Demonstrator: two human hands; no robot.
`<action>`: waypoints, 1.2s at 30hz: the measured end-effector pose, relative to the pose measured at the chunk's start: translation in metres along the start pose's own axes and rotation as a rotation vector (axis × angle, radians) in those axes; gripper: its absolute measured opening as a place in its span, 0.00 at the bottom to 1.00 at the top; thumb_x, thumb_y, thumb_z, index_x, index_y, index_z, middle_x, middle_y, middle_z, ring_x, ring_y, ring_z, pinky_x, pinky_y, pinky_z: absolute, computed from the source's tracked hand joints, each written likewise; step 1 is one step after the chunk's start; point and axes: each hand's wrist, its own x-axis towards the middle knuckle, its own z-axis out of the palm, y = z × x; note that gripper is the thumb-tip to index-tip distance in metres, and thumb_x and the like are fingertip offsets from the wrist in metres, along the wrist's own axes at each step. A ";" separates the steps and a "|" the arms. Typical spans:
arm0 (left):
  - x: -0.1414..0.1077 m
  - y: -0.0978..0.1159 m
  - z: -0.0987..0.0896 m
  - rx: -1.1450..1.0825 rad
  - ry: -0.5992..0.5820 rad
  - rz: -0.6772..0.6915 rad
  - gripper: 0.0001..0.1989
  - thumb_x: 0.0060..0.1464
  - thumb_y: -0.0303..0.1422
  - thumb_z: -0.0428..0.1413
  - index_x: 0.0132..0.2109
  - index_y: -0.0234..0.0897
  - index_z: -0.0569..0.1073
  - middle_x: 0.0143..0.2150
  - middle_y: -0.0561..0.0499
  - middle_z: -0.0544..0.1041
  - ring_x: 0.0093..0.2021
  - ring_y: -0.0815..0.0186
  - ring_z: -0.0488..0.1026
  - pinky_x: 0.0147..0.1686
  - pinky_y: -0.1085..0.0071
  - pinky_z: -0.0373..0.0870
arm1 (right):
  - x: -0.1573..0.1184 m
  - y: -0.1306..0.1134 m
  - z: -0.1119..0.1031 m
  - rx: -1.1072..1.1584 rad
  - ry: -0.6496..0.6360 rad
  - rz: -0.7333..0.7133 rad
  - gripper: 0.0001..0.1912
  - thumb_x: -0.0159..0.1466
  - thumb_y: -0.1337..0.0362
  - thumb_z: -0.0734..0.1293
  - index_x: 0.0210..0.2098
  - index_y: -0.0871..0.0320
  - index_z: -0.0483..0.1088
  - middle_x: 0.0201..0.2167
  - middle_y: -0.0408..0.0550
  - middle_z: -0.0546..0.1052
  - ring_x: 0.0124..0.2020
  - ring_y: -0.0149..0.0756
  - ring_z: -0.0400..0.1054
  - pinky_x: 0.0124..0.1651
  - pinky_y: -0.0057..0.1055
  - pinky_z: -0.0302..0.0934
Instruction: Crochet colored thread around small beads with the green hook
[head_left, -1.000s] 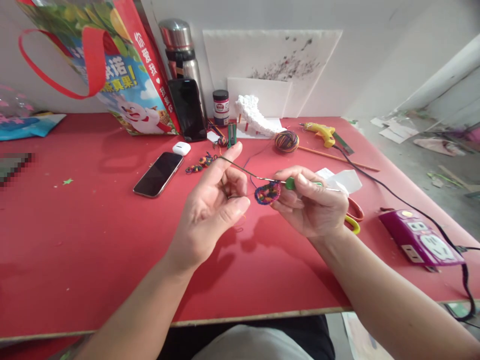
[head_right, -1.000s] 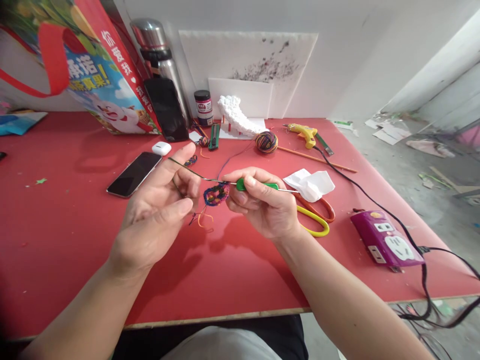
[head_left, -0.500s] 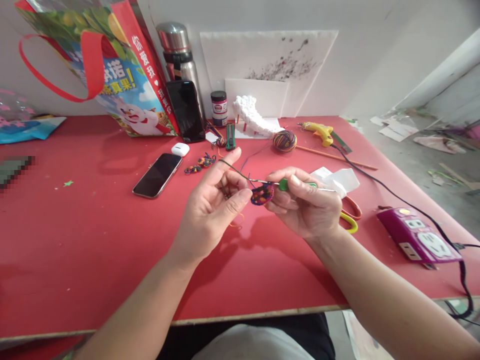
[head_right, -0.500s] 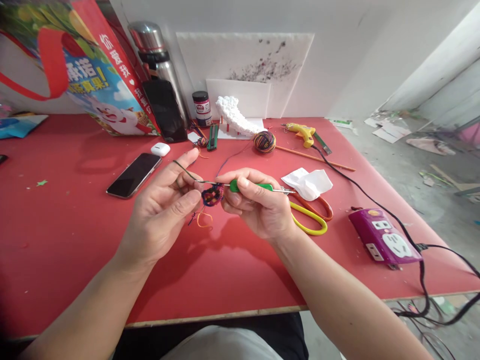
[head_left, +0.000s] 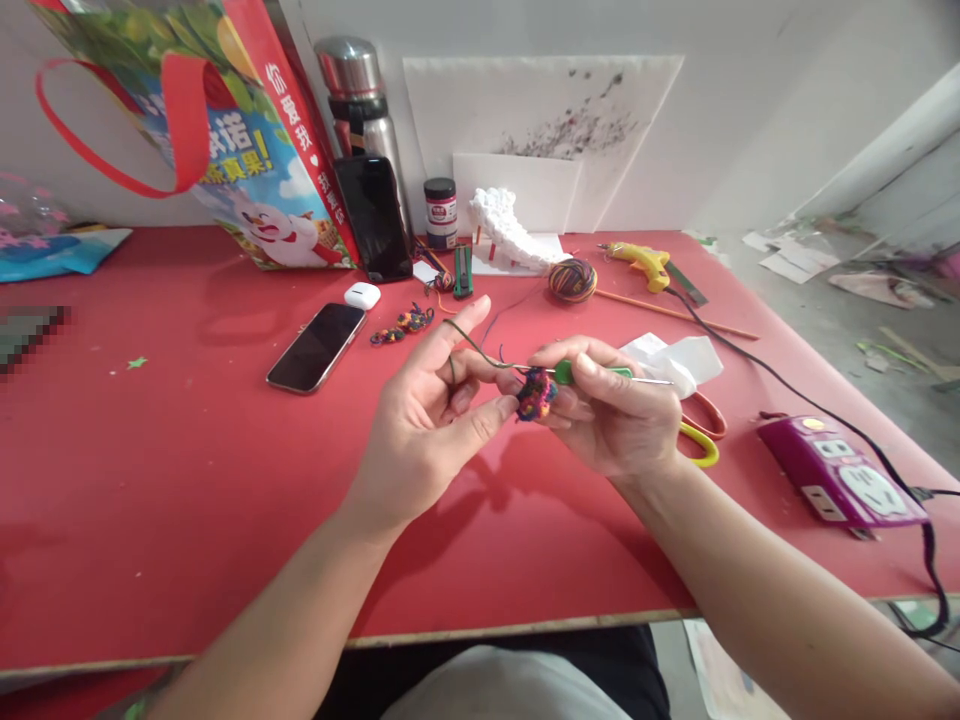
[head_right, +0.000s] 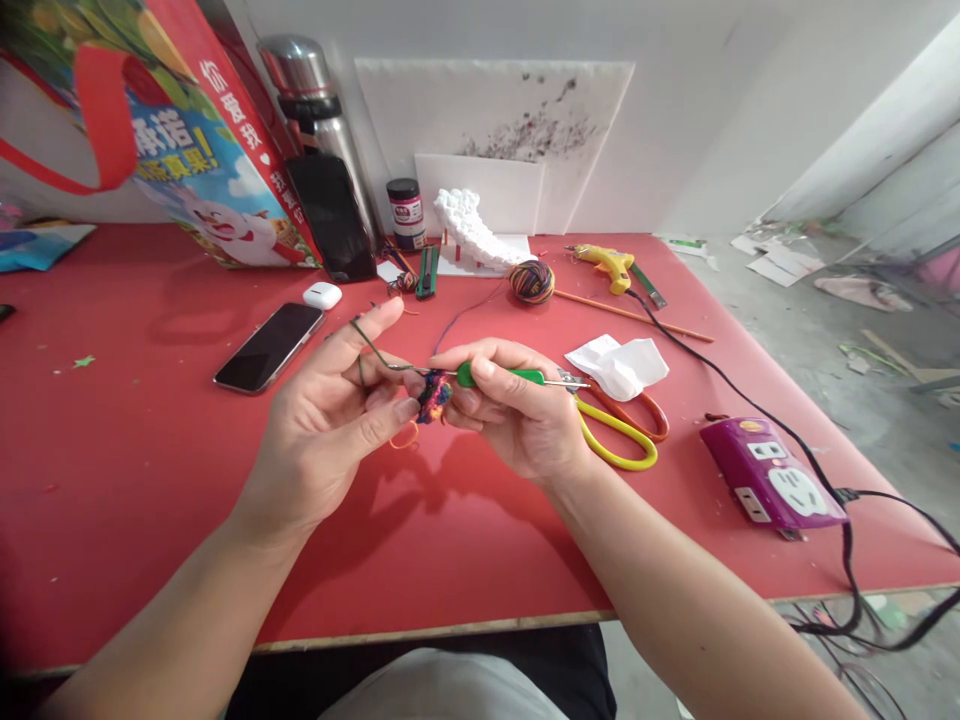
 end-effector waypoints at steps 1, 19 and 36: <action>0.000 0.000 0.000 0.008 0.009 0.008 0.35 0.57 0.36 0.73 0.70 0.46 0.76 0.39 0.52 0.83 0.35 0.67 0.71 0.36 0.67 0.71 | 0.000 0.000 0.000 0.005 -0.003 -0.003 0.09 0.60 0.58 0.81 0.34 0.56 0.86 0.17 0.36 0.63 0.19 0.22 0.41 0.26 0.29 0.46; 0.002 -0.001 -0.001 0.270 0.156 0.128 0.11 0.63 0.45 0.68 0.45 0.44 0.87 0.49 0.47 0.81 0.50 0.59 0.78 0.55 0.59 0.74 | -0.002 0.004 0.005 -0.094 0.102 -0.131 0.09 0.60 0.58 0.81 0.35 0.56 0.86 0.20 0.40 0.71 0.20 0.25 0.50 0.28 0.32 0.55; 0.005 -0.002 -0.012 0.046 -0.014 0.096 0.06 0.64 0.31 0.64 0.41 0.41 0.88 0.55 0.43 0.82 0.48 0.57 0.83 0.29 0.70 0.79 | -0.005 0.005 0.005 -0.127 0.057 -0.086 0.12 0.59 0.54 0.82 0.35 0.56 0.85 0.20 0.43 0.73 0.23 0.31 0.61 0.27 0.32 0.56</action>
